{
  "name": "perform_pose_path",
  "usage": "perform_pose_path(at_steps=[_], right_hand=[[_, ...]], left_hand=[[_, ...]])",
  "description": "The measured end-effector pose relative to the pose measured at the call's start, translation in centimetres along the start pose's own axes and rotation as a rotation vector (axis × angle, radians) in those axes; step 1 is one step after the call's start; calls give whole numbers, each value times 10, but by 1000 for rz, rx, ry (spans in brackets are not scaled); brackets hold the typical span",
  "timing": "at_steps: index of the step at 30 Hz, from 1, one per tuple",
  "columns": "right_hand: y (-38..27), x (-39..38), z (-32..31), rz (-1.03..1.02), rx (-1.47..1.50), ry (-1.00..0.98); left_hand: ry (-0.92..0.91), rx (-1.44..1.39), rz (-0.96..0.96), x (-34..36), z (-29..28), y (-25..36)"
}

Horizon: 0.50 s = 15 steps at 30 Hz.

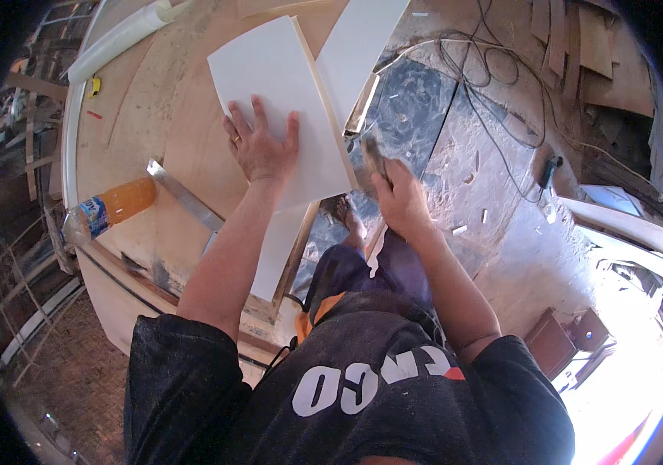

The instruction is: The person trims excess material from the edge of a white board using a scraper and a utility knife, peels off a strip, and sands the edge with a block.

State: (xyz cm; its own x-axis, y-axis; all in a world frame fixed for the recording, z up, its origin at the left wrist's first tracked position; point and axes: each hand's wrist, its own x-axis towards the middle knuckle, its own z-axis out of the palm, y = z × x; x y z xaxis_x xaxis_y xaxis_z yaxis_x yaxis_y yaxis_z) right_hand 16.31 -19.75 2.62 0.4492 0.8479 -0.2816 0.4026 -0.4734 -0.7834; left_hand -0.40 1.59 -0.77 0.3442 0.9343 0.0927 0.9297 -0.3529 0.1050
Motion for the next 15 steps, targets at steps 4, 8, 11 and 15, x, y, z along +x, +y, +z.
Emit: perform_pose_path(at_steps=[4,8,11,15], right_hand=[[-7,-43,21,-139,-37,68],[-17,-51,37,-125,-130,114],[-21,-56,38,-130,-173,87],[-19,-62,39,-128,-187,78]], left_hand=[[13,-12,37,1,3,-2],[-4,-27,54,2,-2,1],[-3,-36,53,2,-2,-2],[1,-48,47,3,-2,-1]])
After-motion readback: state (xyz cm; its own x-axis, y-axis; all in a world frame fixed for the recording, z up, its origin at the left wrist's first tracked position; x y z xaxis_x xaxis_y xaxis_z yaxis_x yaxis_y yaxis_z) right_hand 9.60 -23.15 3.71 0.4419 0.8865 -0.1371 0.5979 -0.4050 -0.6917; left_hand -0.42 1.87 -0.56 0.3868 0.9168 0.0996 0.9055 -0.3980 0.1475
